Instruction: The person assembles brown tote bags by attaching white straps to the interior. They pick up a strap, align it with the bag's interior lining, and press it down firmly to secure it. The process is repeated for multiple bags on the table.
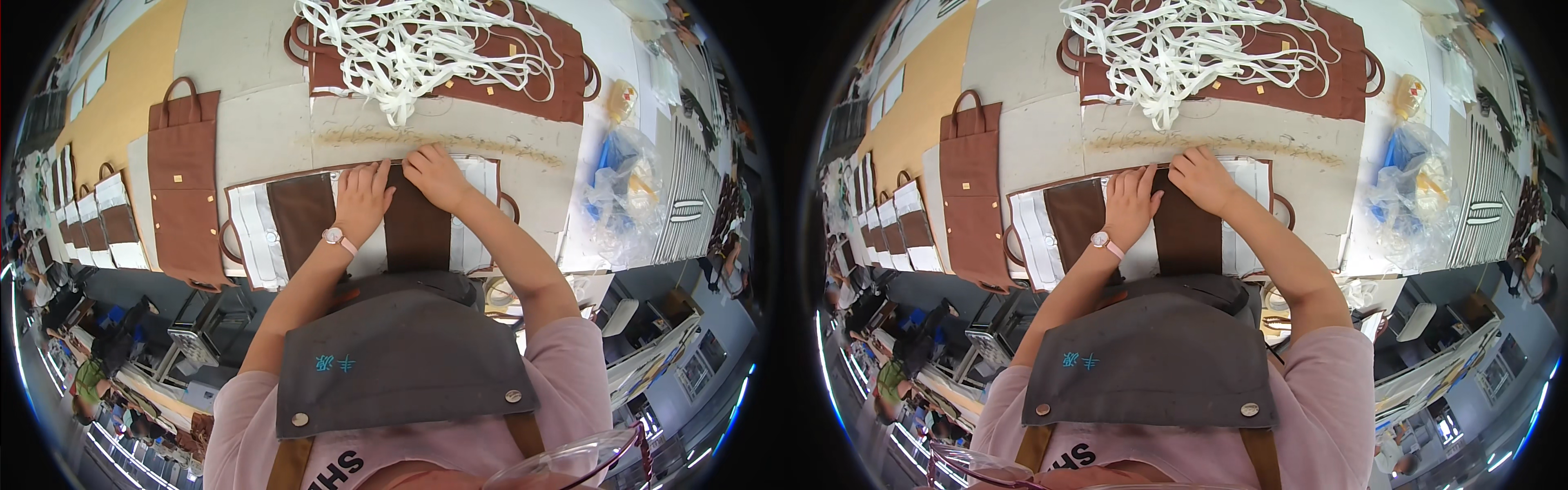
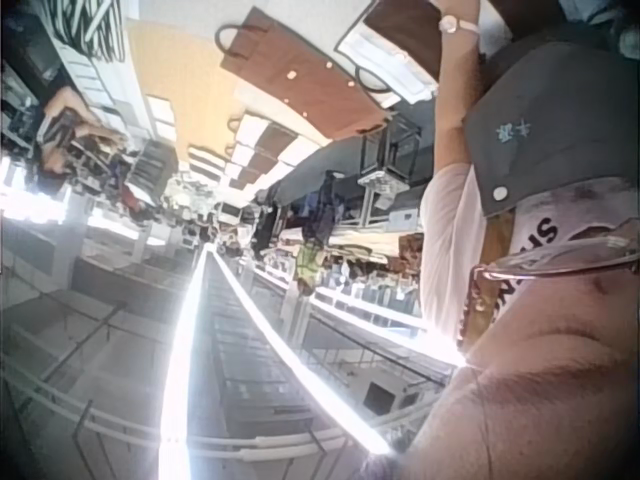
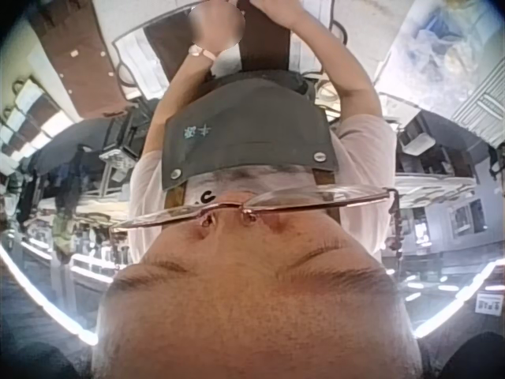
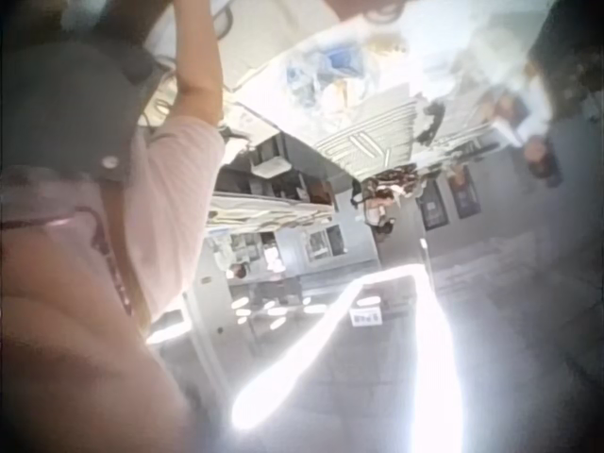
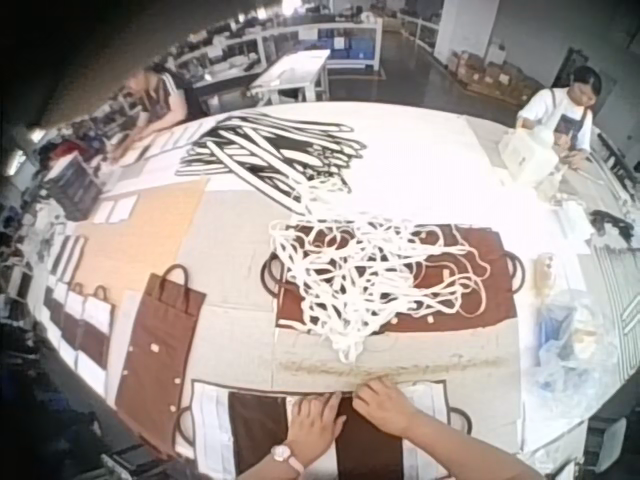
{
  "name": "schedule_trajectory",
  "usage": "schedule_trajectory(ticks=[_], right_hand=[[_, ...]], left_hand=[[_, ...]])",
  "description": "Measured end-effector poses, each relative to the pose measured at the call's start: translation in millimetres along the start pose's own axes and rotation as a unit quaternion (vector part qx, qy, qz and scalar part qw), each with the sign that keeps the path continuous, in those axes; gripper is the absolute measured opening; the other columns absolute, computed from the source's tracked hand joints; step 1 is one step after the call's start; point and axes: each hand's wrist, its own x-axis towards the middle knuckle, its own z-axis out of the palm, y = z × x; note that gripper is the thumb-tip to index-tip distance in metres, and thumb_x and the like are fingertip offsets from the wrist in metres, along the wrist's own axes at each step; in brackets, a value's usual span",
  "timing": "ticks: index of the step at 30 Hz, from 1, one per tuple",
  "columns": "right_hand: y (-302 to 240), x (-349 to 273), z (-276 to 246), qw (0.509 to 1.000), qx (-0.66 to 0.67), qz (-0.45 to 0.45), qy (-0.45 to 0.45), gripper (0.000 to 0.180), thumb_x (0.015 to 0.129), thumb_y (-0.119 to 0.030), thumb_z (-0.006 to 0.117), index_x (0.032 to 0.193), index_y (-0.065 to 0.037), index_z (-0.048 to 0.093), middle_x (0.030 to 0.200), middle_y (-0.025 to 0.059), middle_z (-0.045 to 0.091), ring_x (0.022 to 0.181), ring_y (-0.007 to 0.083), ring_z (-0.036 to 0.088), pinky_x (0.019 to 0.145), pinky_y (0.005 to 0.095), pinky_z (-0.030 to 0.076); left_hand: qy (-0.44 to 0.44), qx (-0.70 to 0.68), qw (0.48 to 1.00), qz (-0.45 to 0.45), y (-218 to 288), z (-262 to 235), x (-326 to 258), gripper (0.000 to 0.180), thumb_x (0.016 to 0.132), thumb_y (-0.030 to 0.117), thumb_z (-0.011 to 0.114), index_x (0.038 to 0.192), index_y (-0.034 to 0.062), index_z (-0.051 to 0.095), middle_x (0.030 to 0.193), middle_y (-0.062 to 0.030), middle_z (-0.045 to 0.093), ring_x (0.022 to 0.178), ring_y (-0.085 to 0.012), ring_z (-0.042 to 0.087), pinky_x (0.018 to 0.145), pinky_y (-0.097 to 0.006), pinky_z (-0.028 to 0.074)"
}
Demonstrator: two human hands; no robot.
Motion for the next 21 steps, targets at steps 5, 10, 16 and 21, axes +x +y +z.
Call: schedule_trajectory(ticks=[5, 10, 16, 21], right_hand=[[0.0, -4.5, -0.4, 1.000, -0.008, 0.003, 0.000, 0.016, 0.077, -0.015, 0.060, 0.092, -0.009, 0.064, 0.098, 0.0031, 0.058, 0.098, 0.0235, 0.052, 0.092, 0.0374, 0.044], [1.4, -6.1, -0.1, 1.000, 0.019, 0.019, 0.004, 0.016, 0.078, -0.015, 0.060, 0.092, -0.009, 0.063, 0.099, 0.0041, 0.058, 0.098, 0.0243, 0.053, 0.092, 0.0380, 0.044], [18.4, -23.0, -11.5, 0.999, 0.022, 0.031, -0.023, 0.016, 0.077, -0.011, 0.060, 0.093, -0.009, 0.061, 0.099, 0.0053, 0.057, 0.099, 0.0259, 0.053, 0.091, 0.0391, 0.045], [21.5, -24.5, -17.8, 0.998, 0.032, 0.040, -0.040, 0.018, 0.075, -0.008, 0.061, 0.093, -0.008, 0.061, 0.100, 0.0057, 0.057, 0.101, 0.0263, 0.053, 0.091, 0.0394, 0.044]], left_hand=[[-0.034, 0.058, 0.998, 0.018, 4.9, -3.5, 3.2, 0.051, 0.084, 0.023, 0.070, 0.130, 0.0034, 0.056, 0.122, -0.0115, 0.054, 0.114, -0.0271, 0.051, 0.101, -0.045, 0.038], [-0.033, 0.068, 0.997, 0.030, 28.4, 9.9, 5.2, 0.052, 0.086, 0.020, 0.066, 0.132, -0.0018, 0.053, 0.124, -0.0130, 0.054, 0.121, -0.0273, 0.049, 0.107, -0.045, 0.036], [-0.044, 0.009, 0.999, 0.011, 27.1, 9.0, 0.9, 0.055, 0.087, 0.020, 0.065, 0.136, 0.0001, 0.050, 0.125, -0.0138, 0.054, 0.125, -0.0277, 0.047, 0.108, -0.046, 0.034], [-0.031, 0.028, 0.999, 0.028, 28.8, 9.2, 3.8, 0.057, 0.088, 0.024, 0.066, 0.139, 0.0050, 0.051, 0.123, -0.0141, 0.054, 0.121, -0.0302, 0.047, 0.104, -0.049, 0.035]])
